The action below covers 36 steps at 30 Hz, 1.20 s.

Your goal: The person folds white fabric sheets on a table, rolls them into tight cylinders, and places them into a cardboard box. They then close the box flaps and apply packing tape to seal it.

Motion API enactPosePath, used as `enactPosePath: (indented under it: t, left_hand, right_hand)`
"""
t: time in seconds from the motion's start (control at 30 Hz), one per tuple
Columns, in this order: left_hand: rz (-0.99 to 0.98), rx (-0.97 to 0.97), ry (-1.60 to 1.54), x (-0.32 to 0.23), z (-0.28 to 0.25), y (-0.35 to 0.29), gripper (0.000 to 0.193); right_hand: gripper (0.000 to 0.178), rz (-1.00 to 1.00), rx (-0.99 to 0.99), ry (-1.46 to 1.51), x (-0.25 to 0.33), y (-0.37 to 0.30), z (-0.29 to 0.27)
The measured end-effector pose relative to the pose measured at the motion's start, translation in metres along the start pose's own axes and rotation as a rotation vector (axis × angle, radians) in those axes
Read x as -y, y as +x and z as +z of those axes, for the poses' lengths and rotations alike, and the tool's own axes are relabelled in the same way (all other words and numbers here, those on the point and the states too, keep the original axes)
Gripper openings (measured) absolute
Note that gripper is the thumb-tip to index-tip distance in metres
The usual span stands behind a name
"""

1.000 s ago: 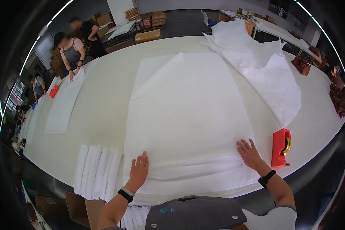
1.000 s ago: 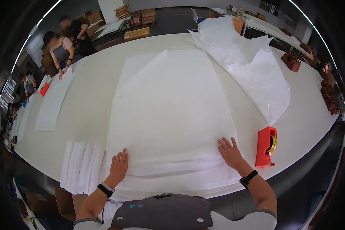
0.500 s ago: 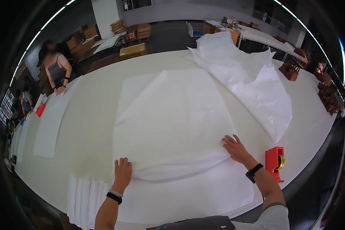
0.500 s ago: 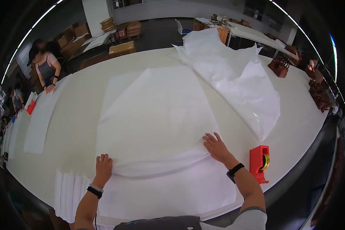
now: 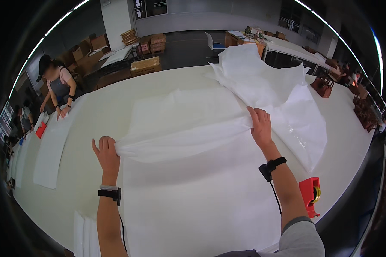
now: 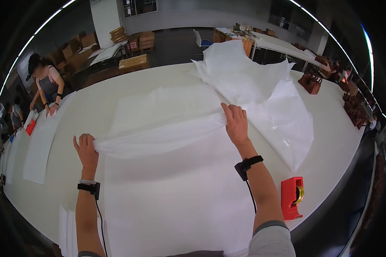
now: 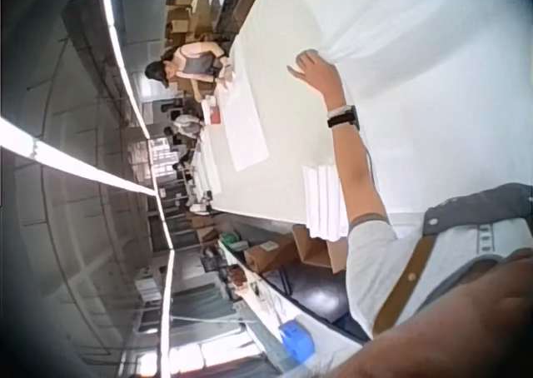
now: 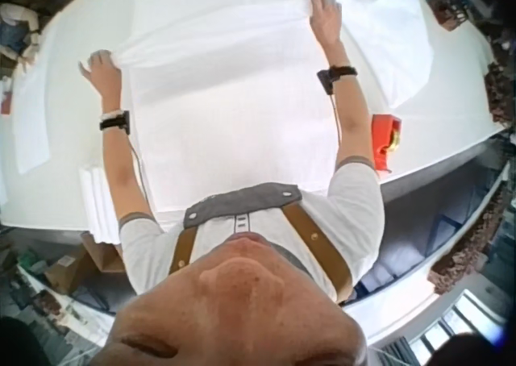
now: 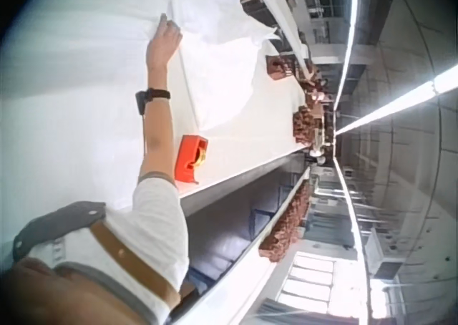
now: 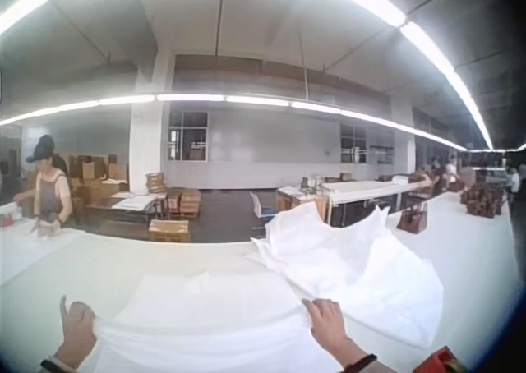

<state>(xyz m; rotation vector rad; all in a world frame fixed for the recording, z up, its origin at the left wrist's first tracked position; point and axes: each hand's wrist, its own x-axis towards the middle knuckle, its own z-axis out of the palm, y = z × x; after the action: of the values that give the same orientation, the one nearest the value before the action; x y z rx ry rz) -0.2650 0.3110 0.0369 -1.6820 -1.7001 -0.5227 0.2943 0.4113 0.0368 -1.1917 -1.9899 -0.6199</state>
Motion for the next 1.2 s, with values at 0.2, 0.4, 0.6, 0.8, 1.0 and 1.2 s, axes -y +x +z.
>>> enactPosePath:
  t: [0.2, 0.4, 0.6, 0.8, 1.0, 1.2]
  left_hand:
    - [0.198, 0.121, -0.037, -0.03, -0.04, -0.104, 0.03]
    - [0.447, 0.53, -0.239, -0.042, -0.074, -0.232, 0.021]
    - [0.444, 0.743, -0.173, -0.04, -0.079, -0.236, 0.062]
    - [0.315, 0.907, -0.041, -0.043, -0.028, -0.175, 0.095]
    - [0.307, 0.887, 0.072, -0.035, 0.036, -0.139, 0.069]
    - [0.598, 0.525, 0.124, -0.028, 0.086, -0.121, 0.053]
  right_hand:
    - [0.072, -0.081, 0.294, 0.008, 0.01, -0.113, -0.083]
    - [0.045, -0.151, 0.704, 0.029, 0.034, -0.238, -0.144]
    - [0.043, -0.273, 0.814, 0.126, 0.04, -0.233, -0.165]
    - [0.051, -0.049, 0.857, 0.163, -0.003, -0.217, -0.082]
    - [0.055, 0.117, 0.858, 0.116, -0.006, -0.175, -0.023]
    - [0.045, -0.223, 0.501, -0.109, -0.018, -0.148, 0.022]
